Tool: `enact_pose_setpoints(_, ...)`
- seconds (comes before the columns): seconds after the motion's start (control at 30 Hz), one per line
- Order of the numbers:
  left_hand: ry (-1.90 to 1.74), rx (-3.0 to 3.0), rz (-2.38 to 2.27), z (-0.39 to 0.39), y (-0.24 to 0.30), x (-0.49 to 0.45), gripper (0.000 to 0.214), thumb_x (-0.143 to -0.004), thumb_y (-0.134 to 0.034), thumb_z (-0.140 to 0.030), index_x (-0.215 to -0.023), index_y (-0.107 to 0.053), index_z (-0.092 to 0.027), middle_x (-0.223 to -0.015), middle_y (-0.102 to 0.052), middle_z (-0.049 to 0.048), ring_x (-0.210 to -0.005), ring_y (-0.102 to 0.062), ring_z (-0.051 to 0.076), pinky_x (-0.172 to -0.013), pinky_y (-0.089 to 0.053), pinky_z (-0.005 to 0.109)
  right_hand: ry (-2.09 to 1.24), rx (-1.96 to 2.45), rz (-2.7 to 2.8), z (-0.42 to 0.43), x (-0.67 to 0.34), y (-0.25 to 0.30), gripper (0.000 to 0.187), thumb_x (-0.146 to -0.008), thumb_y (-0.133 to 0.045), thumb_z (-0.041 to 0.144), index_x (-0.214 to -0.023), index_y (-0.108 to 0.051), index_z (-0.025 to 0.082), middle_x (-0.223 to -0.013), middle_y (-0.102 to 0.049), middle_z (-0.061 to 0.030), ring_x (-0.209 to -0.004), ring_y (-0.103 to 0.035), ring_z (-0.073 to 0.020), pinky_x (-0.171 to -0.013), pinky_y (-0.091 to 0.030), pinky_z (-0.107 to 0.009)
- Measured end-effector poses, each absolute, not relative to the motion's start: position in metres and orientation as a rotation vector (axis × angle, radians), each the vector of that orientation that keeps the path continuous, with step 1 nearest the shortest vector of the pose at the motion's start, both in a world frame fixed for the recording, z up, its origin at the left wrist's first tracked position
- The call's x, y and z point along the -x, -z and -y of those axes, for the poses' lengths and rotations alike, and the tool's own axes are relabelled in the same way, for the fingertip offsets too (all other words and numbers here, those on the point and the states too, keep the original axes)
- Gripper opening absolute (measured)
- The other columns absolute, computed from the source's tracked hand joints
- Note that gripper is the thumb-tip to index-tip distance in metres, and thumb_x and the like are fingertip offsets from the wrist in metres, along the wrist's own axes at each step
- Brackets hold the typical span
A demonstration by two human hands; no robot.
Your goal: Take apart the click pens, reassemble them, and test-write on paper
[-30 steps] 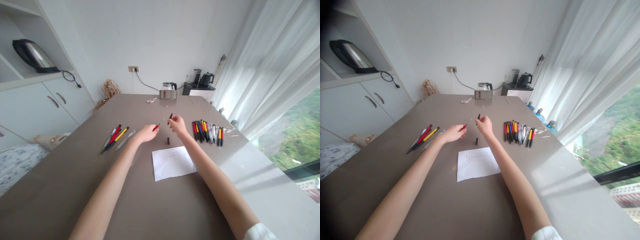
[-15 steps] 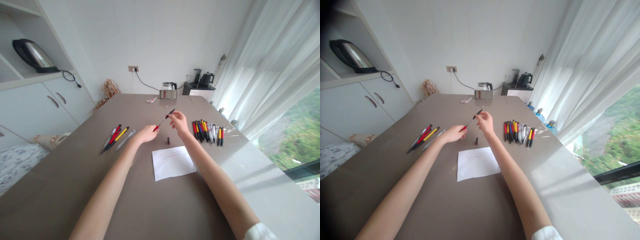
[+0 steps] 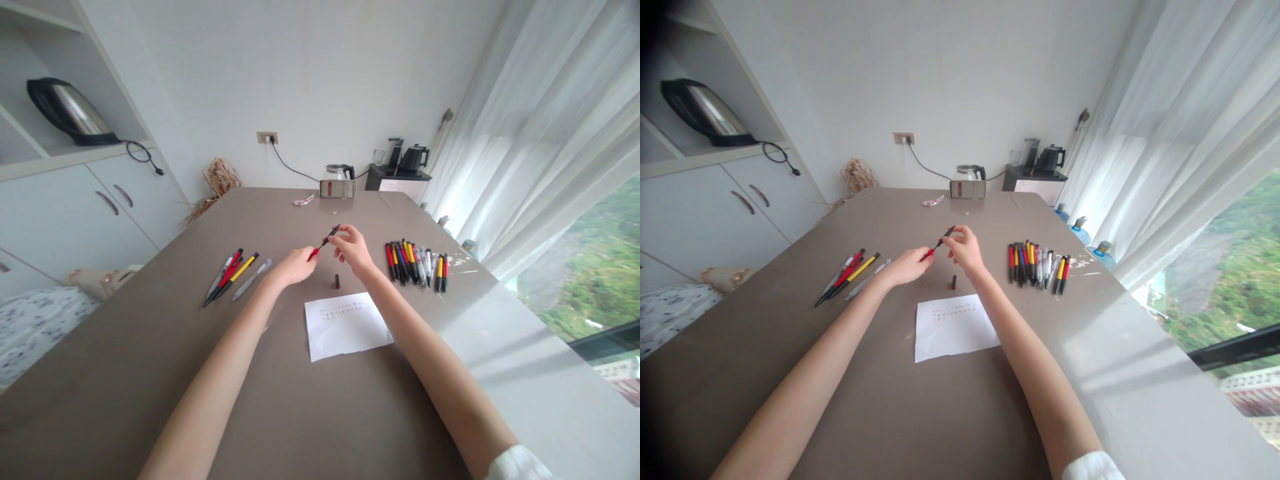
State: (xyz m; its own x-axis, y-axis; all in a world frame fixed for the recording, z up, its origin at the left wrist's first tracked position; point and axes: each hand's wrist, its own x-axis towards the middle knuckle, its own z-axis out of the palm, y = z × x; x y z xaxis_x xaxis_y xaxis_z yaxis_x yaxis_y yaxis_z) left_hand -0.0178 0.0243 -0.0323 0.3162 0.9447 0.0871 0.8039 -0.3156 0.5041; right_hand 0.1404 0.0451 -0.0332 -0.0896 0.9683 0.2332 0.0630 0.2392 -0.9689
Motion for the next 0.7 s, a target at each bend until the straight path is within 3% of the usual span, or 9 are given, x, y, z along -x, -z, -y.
enact_pose_setpoints(0.47,-0.669,-2.229,-1.62,-0.015,0.025,0.014,0.039,-0.08,-0.027,-0.05,-0.108,-0.036,-0.024,-0.088,-0.059,0.004,-0.078,-0.056,0.02,-0.066,-0.04,0.03,-1.072,1.069,1.484,-0.043,-0.141,0.028,0.017,-0.073,-0.048,0.034,-0.075,-0.045,0.017,-0.077,-0.063,-0.0029,-0.043,-0.048,-0.0044,-0.034,-0.035,-0.014)
enact_pose_setpoints(0.7,-0.618,-2.326,-1.716,-0.01,0.017,0.01,0.033,-0.082,-0.026,-0.047,-0.106,-0.038,-0.028,-0.089,-0.061,0.0011,-0.081,-0.056,0.021,-0.066,-0.037,0.029,-1.053,1.138,1.495,-0.042,-0.144,0.028,0.021,-0.072,-0.05,0.036,-0.066,-0.046,0.016,-0.064,-0.059,-0.0012,-0.041,-0.045,-0.0046,-0.034,-0.034,-0.014)
